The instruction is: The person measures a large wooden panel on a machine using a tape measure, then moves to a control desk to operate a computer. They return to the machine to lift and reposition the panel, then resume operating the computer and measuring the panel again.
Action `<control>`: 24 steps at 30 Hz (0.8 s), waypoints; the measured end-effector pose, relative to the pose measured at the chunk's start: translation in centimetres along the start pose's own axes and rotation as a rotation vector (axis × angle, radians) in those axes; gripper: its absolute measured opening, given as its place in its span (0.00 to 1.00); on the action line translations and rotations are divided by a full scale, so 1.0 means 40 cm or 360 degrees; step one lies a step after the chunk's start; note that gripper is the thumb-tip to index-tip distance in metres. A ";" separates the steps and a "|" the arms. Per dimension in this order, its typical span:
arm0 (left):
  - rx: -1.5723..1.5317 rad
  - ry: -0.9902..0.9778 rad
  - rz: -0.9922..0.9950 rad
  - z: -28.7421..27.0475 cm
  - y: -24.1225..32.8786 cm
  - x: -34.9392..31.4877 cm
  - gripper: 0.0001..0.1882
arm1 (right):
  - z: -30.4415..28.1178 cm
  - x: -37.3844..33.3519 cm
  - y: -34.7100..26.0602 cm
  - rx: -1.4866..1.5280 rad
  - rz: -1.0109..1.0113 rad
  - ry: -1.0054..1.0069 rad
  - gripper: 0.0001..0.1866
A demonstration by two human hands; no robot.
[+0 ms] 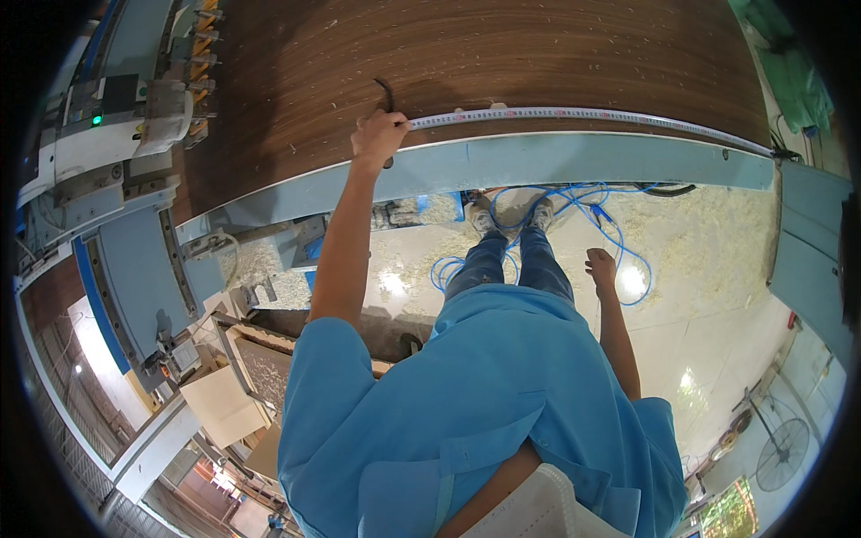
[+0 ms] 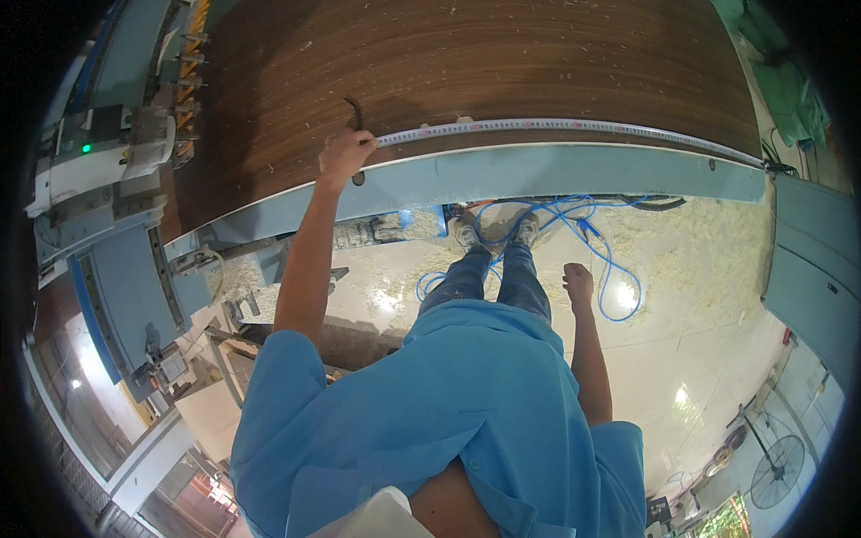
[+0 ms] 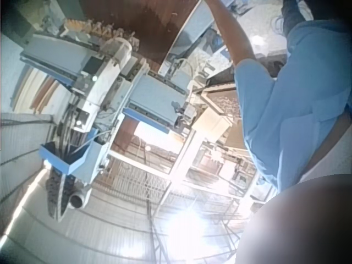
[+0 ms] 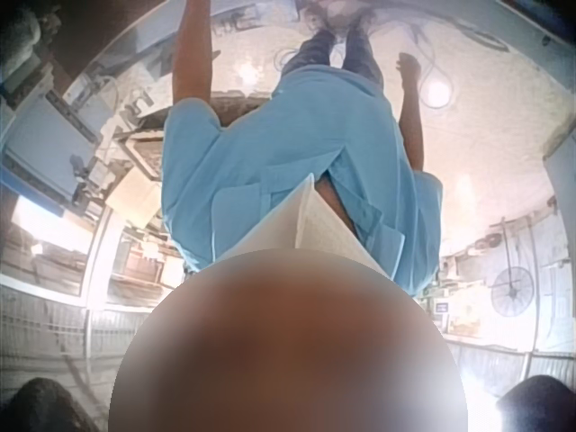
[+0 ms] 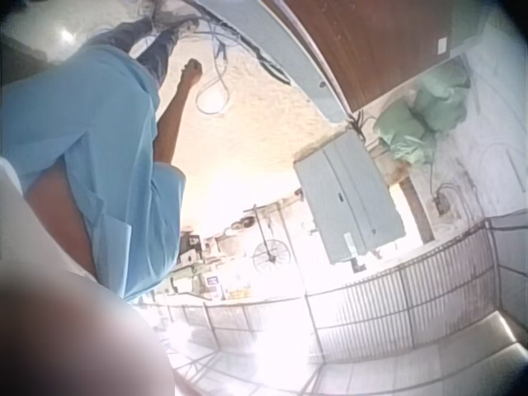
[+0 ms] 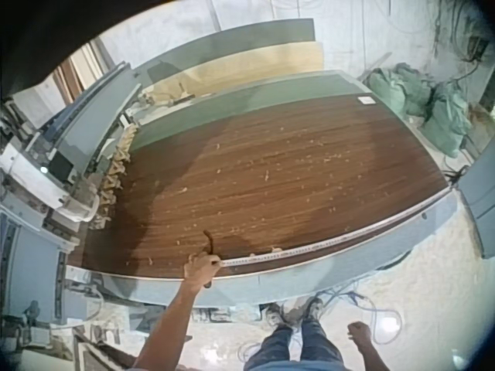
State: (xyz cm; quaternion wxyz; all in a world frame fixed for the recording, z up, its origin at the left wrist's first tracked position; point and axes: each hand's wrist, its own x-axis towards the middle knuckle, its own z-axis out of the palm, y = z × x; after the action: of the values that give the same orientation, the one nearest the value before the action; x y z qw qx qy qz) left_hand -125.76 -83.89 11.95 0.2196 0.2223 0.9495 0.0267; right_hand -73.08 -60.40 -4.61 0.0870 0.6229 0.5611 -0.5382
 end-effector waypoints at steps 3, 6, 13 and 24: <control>0.0008 -0.0030 -0.0019 -0.001 0.000 0.002 0.17 | 0.002 -0.001 0.004 -0.0021 -0.0006 0.0009 0.19; 0.0021 -0.0014 -0.0005 -0.001 0.000 0.002 0.16 | 0.002 -0.002 0.003 -0.0019 -0.0005 0.0008 0.19; -0.0007 -0.0035 -0.0020 -0.004 0.002 0.001 0.15 | 0.001 -0.001 -0.012 0.0012 -0.0007 -0.0015 0.19; 0.0008 -0.0178 -0.0006 -0.014 -0.001 0.022 0.15 | 0.003 -0.005 -0.021 -0.0028 -0.0019 -0.0021 0.19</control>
State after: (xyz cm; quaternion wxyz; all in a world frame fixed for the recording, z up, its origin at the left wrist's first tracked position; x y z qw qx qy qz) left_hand -126.70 -83.52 12.09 0.2720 0.2222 0.9362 0.0115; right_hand -73.77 -60.34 -4.09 0.0929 0.6151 0.5690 -0.5379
